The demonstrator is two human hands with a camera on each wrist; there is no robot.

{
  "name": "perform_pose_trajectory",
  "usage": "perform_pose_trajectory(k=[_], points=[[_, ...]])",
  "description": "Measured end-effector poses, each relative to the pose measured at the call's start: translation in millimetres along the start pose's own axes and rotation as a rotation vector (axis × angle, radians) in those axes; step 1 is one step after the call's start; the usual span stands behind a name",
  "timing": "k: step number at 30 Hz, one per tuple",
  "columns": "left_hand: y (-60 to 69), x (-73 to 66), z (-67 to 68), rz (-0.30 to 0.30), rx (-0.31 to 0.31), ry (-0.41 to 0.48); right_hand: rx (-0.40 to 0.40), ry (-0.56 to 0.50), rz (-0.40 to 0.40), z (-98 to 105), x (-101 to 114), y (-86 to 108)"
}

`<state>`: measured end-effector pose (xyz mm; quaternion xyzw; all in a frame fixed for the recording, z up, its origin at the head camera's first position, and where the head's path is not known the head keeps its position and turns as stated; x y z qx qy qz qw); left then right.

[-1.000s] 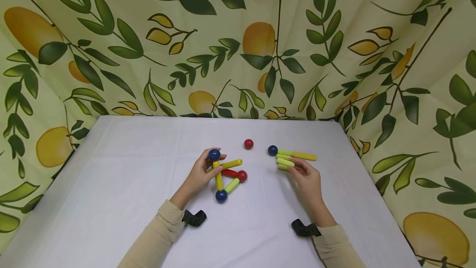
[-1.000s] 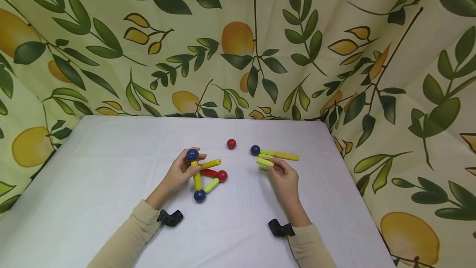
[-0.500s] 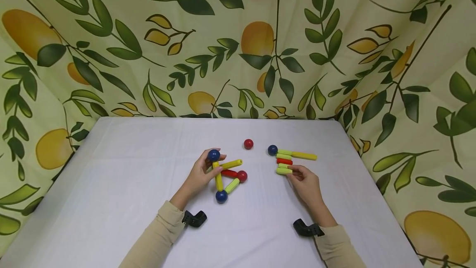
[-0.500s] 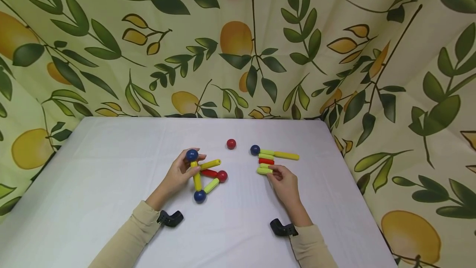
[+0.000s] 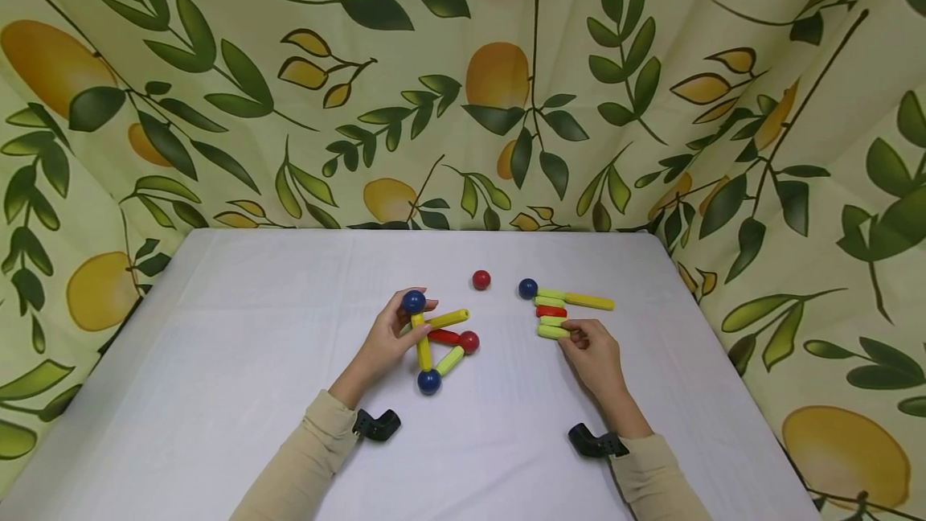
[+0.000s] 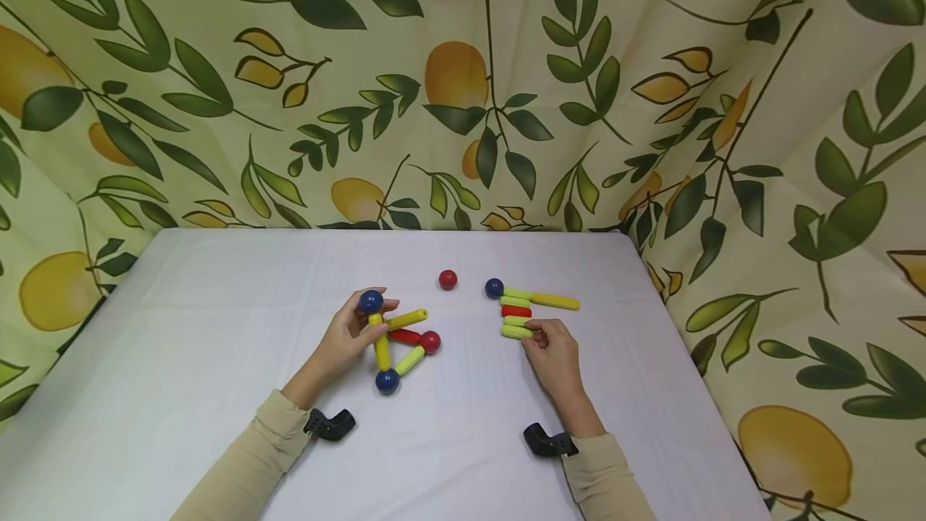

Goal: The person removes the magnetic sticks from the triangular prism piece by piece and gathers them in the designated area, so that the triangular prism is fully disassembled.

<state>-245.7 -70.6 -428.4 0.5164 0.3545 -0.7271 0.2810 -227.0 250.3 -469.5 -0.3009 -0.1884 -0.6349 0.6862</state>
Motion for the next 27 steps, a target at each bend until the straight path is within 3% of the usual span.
perform_pose_trajectory(k=[6,13,21,27], points=[[1.1,0.1,0.6,-0.003,0.000,-0.001,-0.041,-0.017,0.001,5.2,3.2,1.1],[0.9,0.3,0.5,-0.006,0.004,-0.008,-0.081,-0.131,0.023,13.3,10.8,0.6],[0.2,0.2,2.0,-0.022,0.002,0.004,0.056,-0.352,0.073,-2.3,38.1,-12.8],[0.6,1.0,1.0,-0.015,0.003,0.011,0.138,-0.396,0.130,-19.3,70.4,-23.4]])
Point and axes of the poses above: each hand's wrist, its own y-axis away from the middle knuckle, its own z-axis out of the back of the hand, x = y × z, the point moved 9 cm from there along -y, towards the middle knuckle, and after that the axes turned 14 degrees about x, right-handed, at the moved point
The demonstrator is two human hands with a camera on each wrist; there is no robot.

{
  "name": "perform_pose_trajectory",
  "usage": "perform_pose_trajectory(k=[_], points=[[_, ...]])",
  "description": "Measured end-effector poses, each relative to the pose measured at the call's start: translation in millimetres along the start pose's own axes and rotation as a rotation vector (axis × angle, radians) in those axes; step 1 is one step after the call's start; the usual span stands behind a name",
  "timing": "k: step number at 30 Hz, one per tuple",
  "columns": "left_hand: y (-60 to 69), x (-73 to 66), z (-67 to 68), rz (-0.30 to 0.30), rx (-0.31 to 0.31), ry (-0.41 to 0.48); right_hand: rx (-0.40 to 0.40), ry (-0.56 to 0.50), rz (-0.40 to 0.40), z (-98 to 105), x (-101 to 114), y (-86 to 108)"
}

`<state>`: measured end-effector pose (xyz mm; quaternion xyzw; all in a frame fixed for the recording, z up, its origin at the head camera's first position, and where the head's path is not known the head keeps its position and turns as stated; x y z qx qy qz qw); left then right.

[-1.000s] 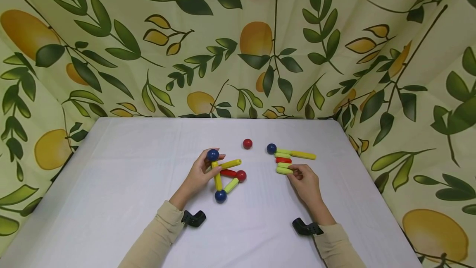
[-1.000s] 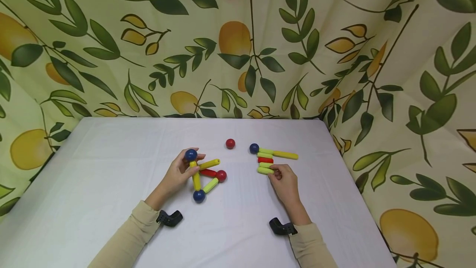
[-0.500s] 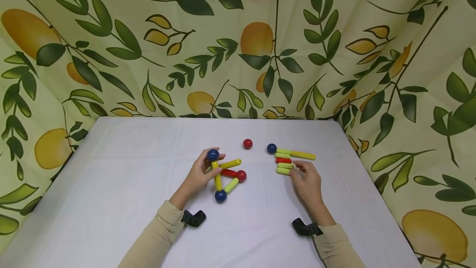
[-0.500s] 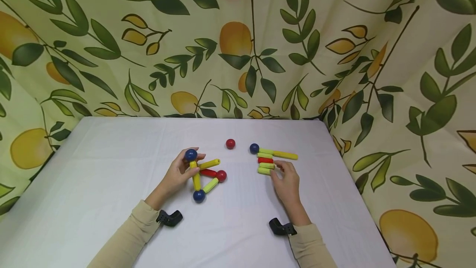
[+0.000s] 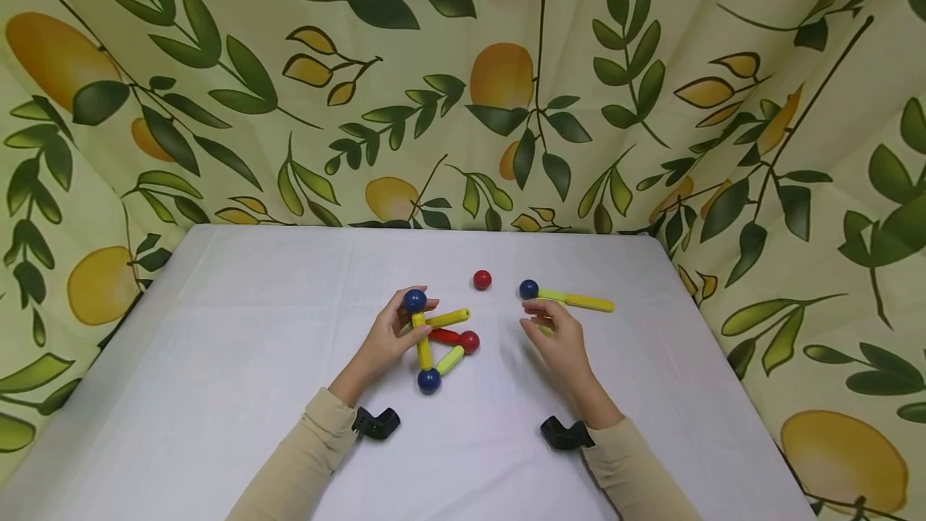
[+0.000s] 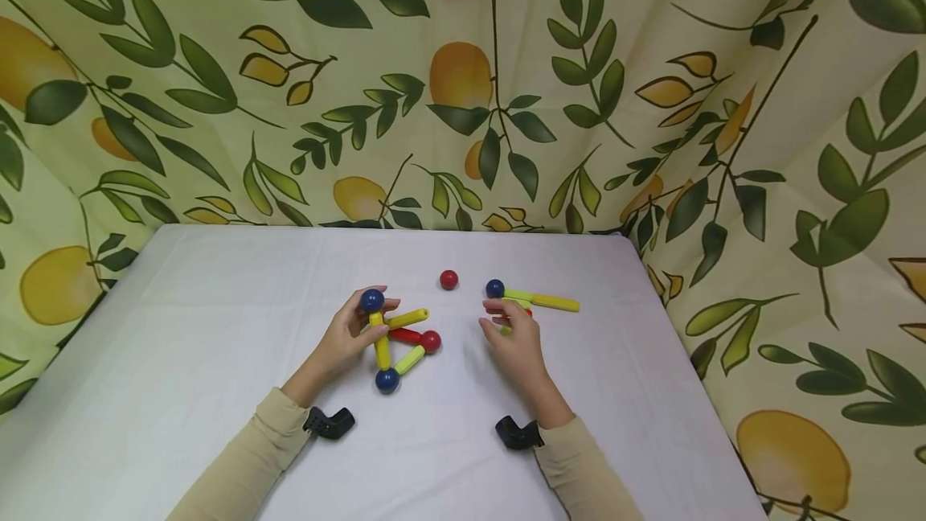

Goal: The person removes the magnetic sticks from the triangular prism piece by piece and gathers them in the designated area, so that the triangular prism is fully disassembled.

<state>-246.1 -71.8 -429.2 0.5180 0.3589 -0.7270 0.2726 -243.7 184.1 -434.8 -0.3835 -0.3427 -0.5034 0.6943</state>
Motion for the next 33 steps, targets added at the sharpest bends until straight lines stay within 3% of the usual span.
perform_pose_trajectory(k=[6,10,13,17,33], points=[[-0.6,1.6,-1.0,0.005,-0.001,0.005,0.108,-0.053,0.033,-30.3,19.7,-12.5],[-0.7,2.0,-1.7,0.005,-0.001,0.001,0.175,-0.070,0.103,-45.4,51.5,-14.1],[-0.6,1.7,-1.6,0.010,-0.003,-0.001,0.235,-0.082,0.113,-55.7,71.8,-14.4],[-0.4,1.0,-1.7,0.011,0.000,-0.002,0.283,-0.061,0.096,-67.1,80.0,-14.7],[0.1,0.1,-1.1,0.035,0.000,-0.008,0.229,-0.029,0.028,-73.1,77.2,-11.9]])
Point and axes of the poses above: each hand's wrist, its own y-axis away from the middle knuckle, its own z-axis out of the back of the hand, x = y × z, the point moved 9 cm from there along -y, towards the middle knuckle, and after that the axes turned 14 degrees about x, right-handed, at the moved point
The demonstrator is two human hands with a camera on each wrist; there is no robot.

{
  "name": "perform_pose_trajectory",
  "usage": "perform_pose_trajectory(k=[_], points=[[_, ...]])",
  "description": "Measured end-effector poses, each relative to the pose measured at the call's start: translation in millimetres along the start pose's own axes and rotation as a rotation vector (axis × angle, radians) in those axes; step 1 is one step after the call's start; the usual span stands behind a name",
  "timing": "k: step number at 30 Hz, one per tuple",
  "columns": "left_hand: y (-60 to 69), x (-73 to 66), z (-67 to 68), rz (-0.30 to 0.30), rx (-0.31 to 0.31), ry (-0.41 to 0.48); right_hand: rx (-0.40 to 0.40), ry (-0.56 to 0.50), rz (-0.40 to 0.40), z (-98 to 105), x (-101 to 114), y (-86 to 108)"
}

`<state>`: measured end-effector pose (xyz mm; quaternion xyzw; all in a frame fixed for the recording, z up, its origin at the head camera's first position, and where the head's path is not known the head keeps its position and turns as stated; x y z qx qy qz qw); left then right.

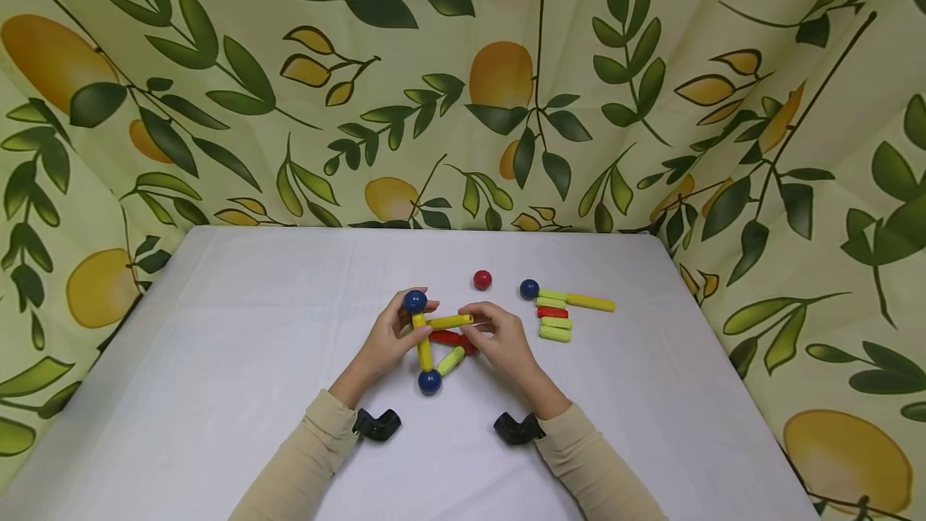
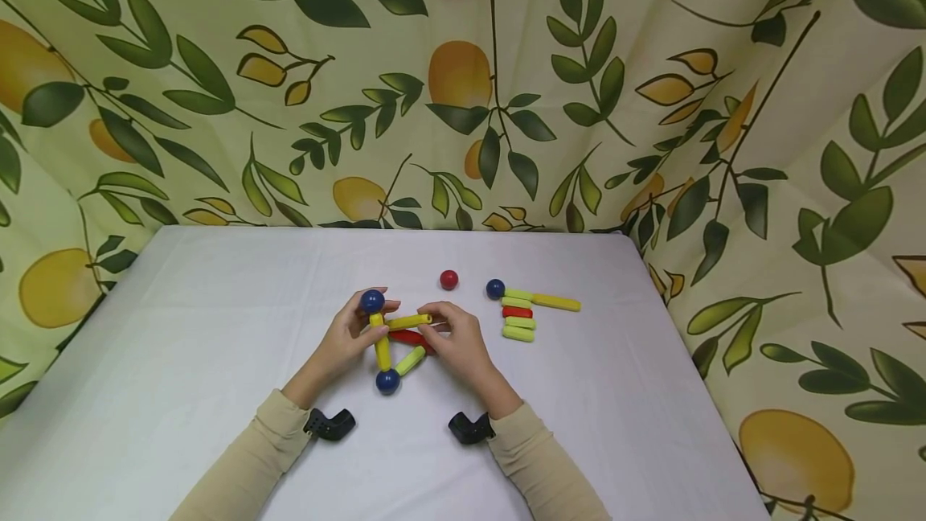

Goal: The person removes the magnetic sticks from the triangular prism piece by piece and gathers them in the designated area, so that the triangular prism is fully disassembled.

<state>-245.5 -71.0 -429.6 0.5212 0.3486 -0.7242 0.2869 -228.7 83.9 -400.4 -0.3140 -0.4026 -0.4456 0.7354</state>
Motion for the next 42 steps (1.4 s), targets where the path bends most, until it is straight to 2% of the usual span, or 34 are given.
perform_pose_trajectory(k=[14,18,21,26,32,39,42], points=[[0.2,-4.7,-0.2,-0.041,-0.003,-0.033,0.021,-0.133,-0.071,-0.2,-19.5,-1.9],[-0.1,-3.4,0.1,-0.031,-0.005,-0.027,0.003,-0.255,-0.087,2.7,-41.3,-5.3],[-0.3,-2.8,0.3,-0.017,-0.008,-0.024,-0.042,-0.297,-0.077,9.7,-58.7,-8.4],[-0.3,-4.2,-0.1,-0.008,-0.006,-0.019,-0.106,-0.261,-0.051,31.2,-70.3,-7.8],[-0.3,-3.5,-0.9,-0.023,-0.002,-0.011,-0.147,-0.284,-0.051,67.7,-79.1,2.2],[-3.4,28.1,3.7,-0.028,-0.013,-0.013,-0.246,-0.239,-0.098,118.2,-94.0,21.3],[-3.4,24.9,3.4,-0.023,-0.013,-0.015,-0.287,-0.233,-0.085,138.3,-101.8,31.7]])
Point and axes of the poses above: each hand's wrist, its own y-axis away from the middle knuckle, its own z-axis out of the back of the hand, x = y × z, the point moved 9 cm from there along -y, towards the middle knuckle, and after that the axes turned 14 degrees about x, right-handed, at the moved point
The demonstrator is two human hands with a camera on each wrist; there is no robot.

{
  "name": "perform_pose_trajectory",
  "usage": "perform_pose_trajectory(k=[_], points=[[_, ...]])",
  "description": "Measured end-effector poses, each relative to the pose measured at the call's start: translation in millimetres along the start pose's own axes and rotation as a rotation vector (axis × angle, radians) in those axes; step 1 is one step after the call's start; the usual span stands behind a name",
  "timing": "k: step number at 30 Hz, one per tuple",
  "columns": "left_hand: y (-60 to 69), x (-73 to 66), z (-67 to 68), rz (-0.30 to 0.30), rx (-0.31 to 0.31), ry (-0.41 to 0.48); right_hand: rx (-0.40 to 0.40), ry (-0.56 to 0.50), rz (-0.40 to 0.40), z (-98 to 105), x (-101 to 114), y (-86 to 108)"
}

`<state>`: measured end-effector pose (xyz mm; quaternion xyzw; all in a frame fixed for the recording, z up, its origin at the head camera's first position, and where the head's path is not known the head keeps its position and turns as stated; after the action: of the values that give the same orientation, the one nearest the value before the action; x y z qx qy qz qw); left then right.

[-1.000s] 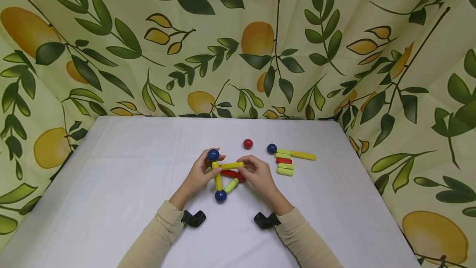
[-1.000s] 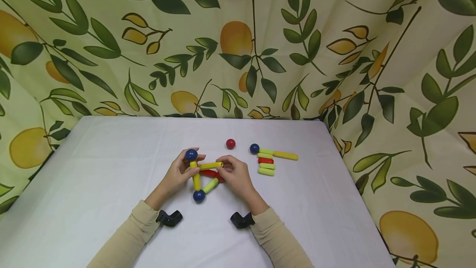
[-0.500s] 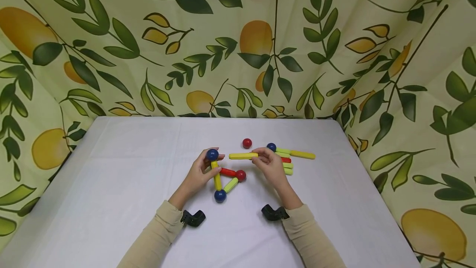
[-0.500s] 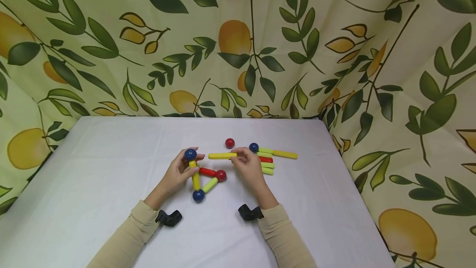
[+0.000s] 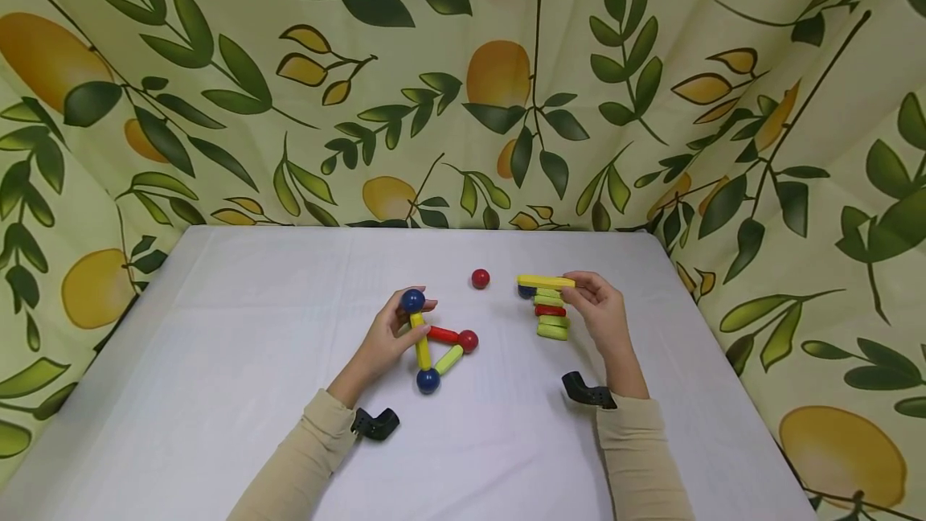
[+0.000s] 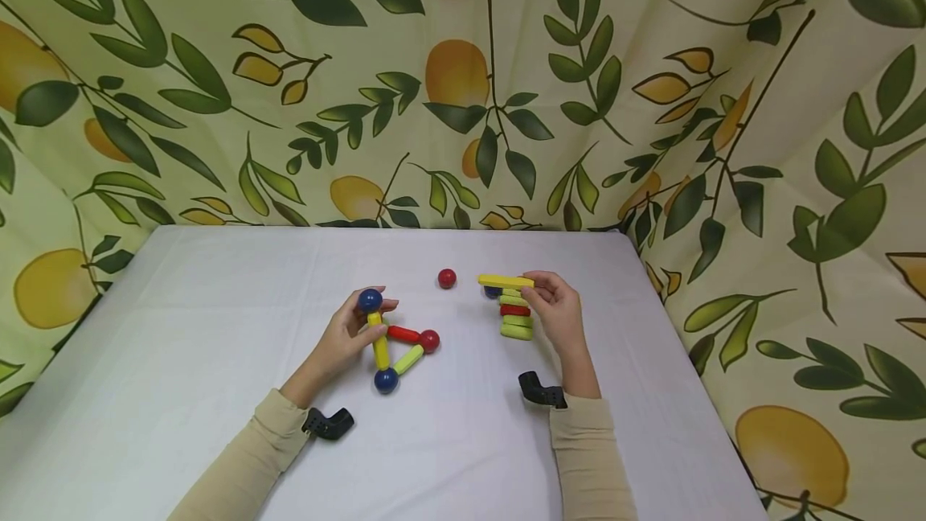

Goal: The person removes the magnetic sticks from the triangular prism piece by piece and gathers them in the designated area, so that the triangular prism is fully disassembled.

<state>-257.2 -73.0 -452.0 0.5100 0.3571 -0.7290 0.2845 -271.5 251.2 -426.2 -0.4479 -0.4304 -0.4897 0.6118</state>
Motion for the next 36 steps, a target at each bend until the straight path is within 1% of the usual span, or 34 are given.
perform_pose_trajectory(k=[4,7,8,12,15,17,20,25,27,30,33,36], points=[[1.5,-16.9,-1.5,-0.007,0.007,-0.017,-0.050,-0.060,0.001,29.8,-11.4,6.3],[2.3,-27.1,-2.2,-0.006,0.009,-0.027,-0.076,-0.105,-0.022,47.8,-23.1,11.8],[2.3,-27.2,-2.1,-0.006,0.008,-0.026,-0.080,-0.109,-0.034,52.7,-27.1,13.6],[1.8,-13.4,-0.6,-0.010,-0.001,-0.016,-0.081,-0.135,-0.087,66.5,-44.9,19.4],[1.4,0.2,0.8,-0.009,-0.007,-0.010,-0.078,-0.090,-0.135,72.2,-55.9,22.3],[1.4,3.3,1.3,-0.013,-0.008,-0.011,-0.075,-0.055,-0.167,74.4,-61.5,23.8],[1.5,4.7,1.3,-0.024,-0.006,-0.005,-0.066,-0.006,-0.201,76.2,-66.8,25.6],[0.9,4.0,1.1,-0.035,-0.005,-0.008,-0.045,0.032,-0.273,77.1,-75.6,29.2],[0.4,3.8,1.0,-0.027,-0.005,-0.012,-0.040,0.040,-0.295,77.6,-78.3,30.4],[0.3,-0.7,0.3,-0.021,0.000,-0.011,-0.050,0.093,-0.313,80.2,-80.0,32.0],[1.5,-13.1,-1.3,-0.015,0.007,-0.005,-0.061,0.213,-0.329,83.6,-79.7,33.1],[2.9,-24.7,-2.8,-0.013,0.011,-0.017,-0.071,0.318,-0.335,85.3,-79.1,33.2]])
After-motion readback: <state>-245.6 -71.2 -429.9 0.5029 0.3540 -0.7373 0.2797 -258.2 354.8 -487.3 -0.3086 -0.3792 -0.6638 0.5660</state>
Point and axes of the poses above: each hand's wrist, its own y-axis away from the middle knuckle, its own z-axis out of the back of the hand, x = y × z, the point moved 9 cm from there along -y, towards the middle knuckle, and after that the axes turned 14 degrees about x, right-handed, at the moved point
